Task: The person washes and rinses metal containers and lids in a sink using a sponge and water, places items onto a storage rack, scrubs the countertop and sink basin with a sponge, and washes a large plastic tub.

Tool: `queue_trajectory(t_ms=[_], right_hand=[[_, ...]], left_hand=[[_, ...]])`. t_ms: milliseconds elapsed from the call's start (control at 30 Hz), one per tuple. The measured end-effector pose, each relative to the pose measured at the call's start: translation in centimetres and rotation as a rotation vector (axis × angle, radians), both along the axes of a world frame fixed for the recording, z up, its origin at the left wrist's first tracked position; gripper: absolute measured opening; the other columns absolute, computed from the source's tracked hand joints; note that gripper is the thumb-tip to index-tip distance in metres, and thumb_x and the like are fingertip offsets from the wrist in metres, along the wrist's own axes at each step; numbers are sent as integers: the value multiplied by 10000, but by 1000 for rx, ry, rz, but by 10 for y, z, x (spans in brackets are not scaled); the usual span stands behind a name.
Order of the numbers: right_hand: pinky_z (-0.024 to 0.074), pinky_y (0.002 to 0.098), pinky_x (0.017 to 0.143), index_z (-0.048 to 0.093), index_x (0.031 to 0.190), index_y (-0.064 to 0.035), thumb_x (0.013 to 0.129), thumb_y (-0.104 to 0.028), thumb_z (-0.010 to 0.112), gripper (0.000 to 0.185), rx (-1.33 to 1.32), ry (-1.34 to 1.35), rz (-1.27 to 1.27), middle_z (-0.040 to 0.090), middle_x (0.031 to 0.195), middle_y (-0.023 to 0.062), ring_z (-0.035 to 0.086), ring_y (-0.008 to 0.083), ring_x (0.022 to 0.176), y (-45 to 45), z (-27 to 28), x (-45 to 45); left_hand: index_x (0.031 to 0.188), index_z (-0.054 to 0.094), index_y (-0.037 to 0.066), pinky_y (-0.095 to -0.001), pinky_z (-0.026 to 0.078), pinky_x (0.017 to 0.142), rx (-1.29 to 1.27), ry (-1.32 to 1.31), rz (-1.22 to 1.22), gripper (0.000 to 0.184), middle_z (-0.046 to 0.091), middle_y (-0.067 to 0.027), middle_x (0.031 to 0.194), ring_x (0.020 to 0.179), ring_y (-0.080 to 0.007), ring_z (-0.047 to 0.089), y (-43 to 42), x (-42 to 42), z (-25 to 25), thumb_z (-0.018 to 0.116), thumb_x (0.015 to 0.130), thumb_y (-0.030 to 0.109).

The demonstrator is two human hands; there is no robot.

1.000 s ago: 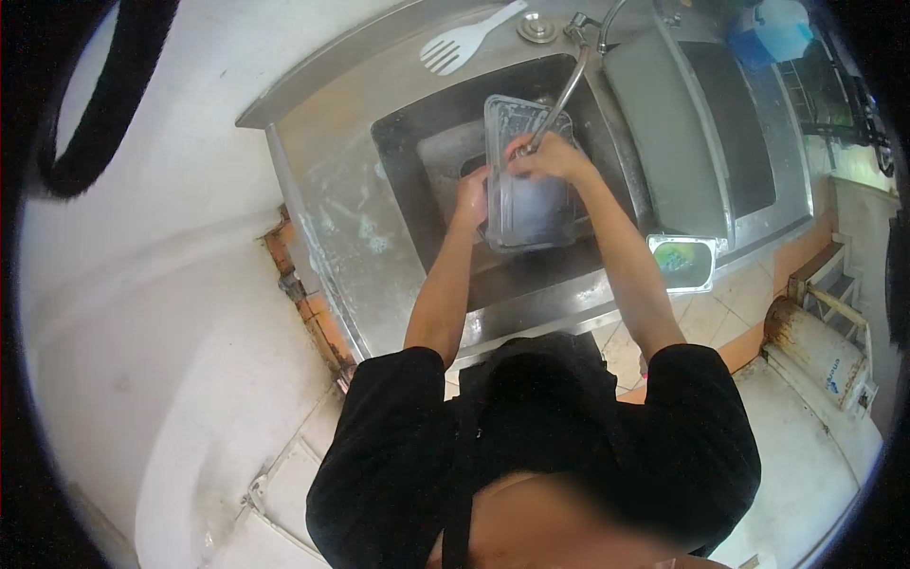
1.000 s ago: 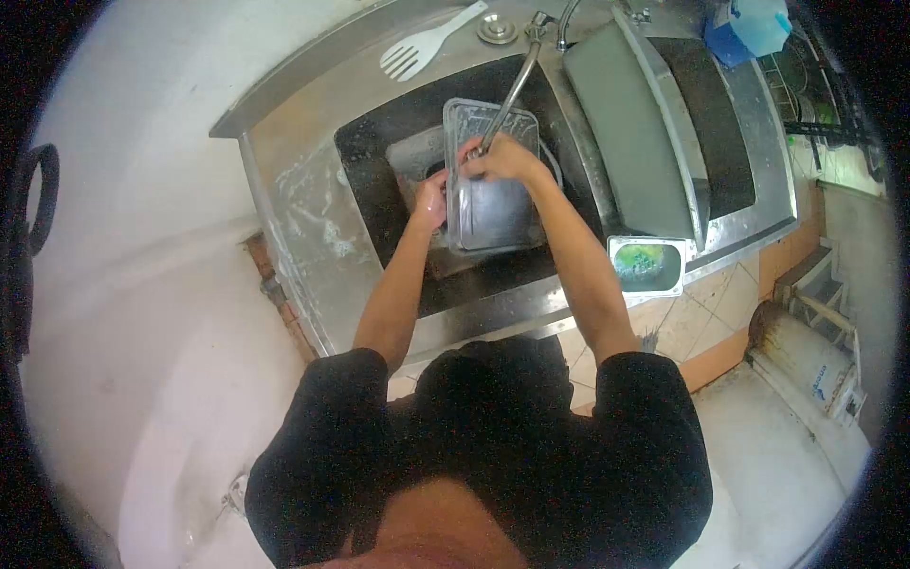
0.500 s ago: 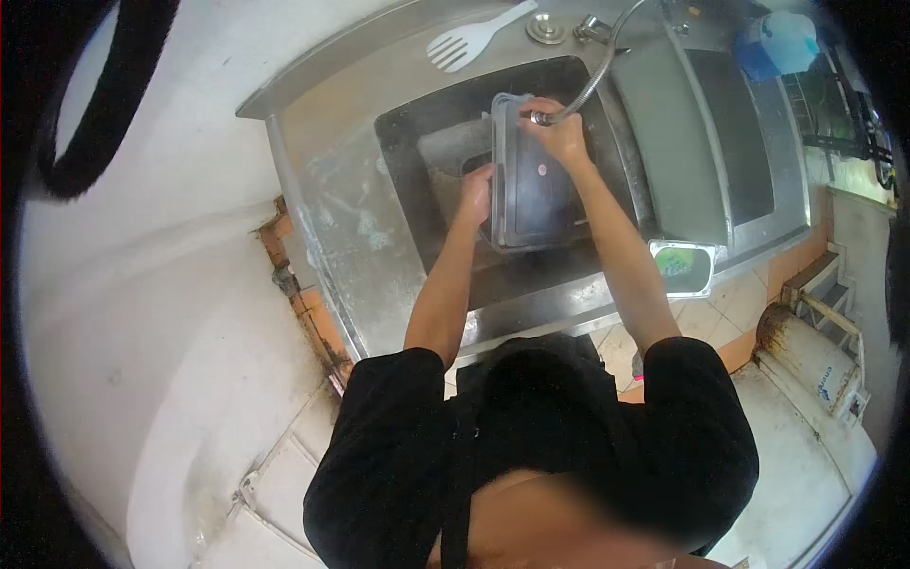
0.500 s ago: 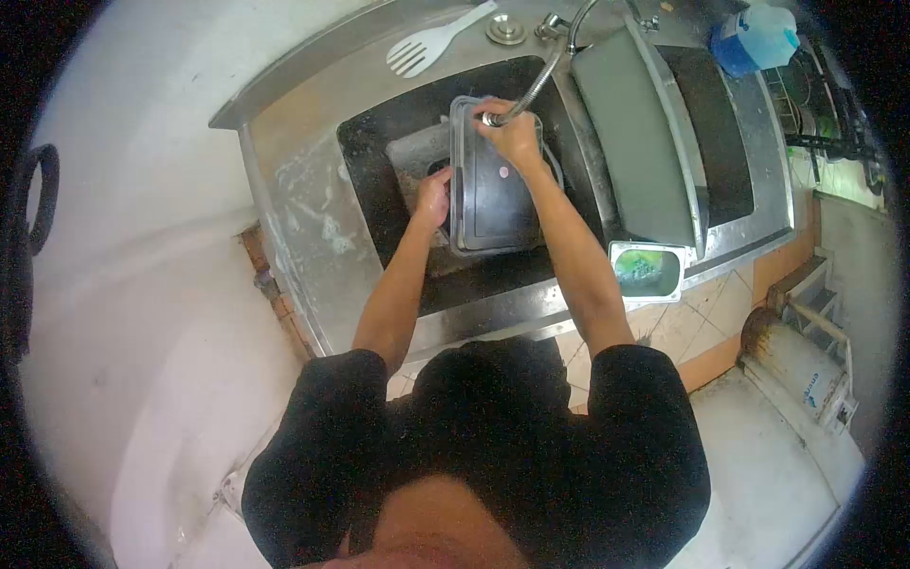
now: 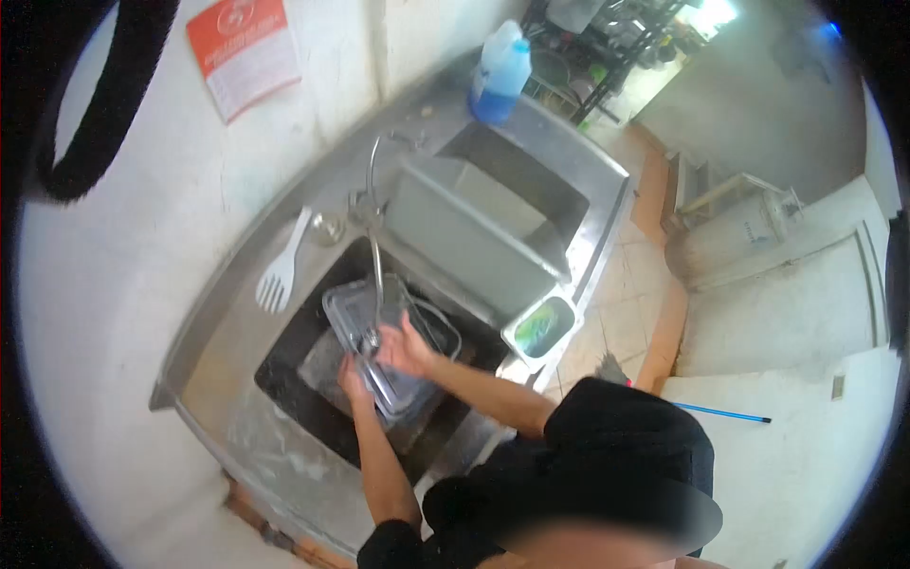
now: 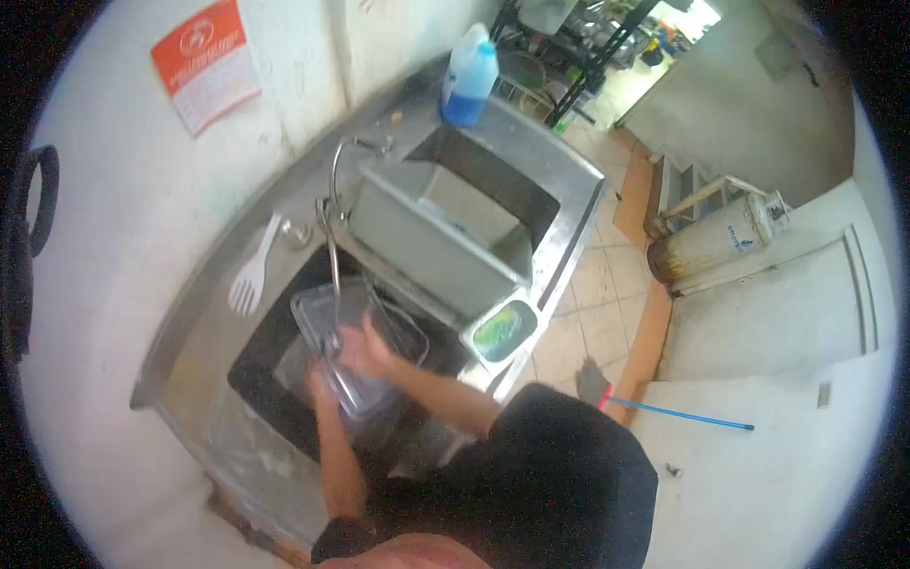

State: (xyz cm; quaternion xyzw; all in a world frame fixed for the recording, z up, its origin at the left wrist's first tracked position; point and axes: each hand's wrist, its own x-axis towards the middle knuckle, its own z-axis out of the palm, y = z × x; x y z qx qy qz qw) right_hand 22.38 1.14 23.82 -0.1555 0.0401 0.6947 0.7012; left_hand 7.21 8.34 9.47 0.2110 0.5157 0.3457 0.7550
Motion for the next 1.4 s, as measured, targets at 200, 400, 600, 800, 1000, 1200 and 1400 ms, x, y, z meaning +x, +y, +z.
queue_trajectory(t_ms=[200, 400, 600, 800, 1000, 1200, 1400], right_hand=[[435, 446, 1028, 547, 1120, -22, 1019, -302, 376, 344, 120, 518, -27, 596, 1123, 146, 575, 300, 1091, 4, -217, -27], [444, 417, 1016, 566, 1208, -60, 992, -167, 439, 272, 15, -476, 55, 573, 1244, 122, 554, 283, 1144, -15, -170, 2], [515, 424, 817, 469, 1332, -114, 914, -572, 474, 620, -76, -402, -100, 591, 1192, 105, 599, 237, 1021, -23, 2, 60], [491, 319, 793, 619, 1124, -71, 749, -159, 759, 410, -153, -1209, 703, 641, 1000, 61, 599, 152, 935, 34, 21, 48], [476, 227, 569, 668, 986, -67, 719, -80, 768, 286, -177, -1752, 137, 642, 884, 39, 607, 73, 751, 90, 72, 40], [513, 288, 542, 694, 900, -96, 690, -55, 734, 219, -45, -2086, 9, 605, 659, -5, 614, 100, 637, 90, 48, 71], [504, 261, 561, 683, 924, -97, 697, -48, 763, 245, -147, -1479, 387, 630, 760, 15, 613, 102, 669, 60, 46, 38]], left_hand=[[1158, 578, -50, -362, 486, 876, -65, -260, -68, 326, 618, -131, 1139, 1002, -270, 610, -5, -18, -48, 472, 971, 195], [1236, 546, -47, -379, 470, 935, -66, 69, -74, 438, 610, -144, 1196, 1066, -271, 597, -26, -15, 21, 492, 991, 312], [1384, 424, -5, -331, 404, 962, 236, 403, -199, 498, 543, -140, 1295, 1127, -225, 526, -20, -7, 11, 529, 970, 252], [1163, 591, -30, -329, 429, 890, 338, 399, -87, 293, 645, -134, 1077, 993, -223, 578, -26, 8, 32, 510, 963, 169], [1004, 613, -7, -279, 414, 746, 444, 325, -47, 188, 573, -18, 848, 814, -121, 490, -58, -17, 50, 514, 958, 146], [866, 603, -26, -271, 403, 689, 393, 263, 31, 290, 551, 9, 771, 738, -101, 464, -65, -60, 52, 544, 963, 241], [773, 616, -34, -297, 392, 626, 361, 437, 126, 434, 540, 5, 692, 680, -101, 442, -70, -85, 51, 546, 965, 349]])
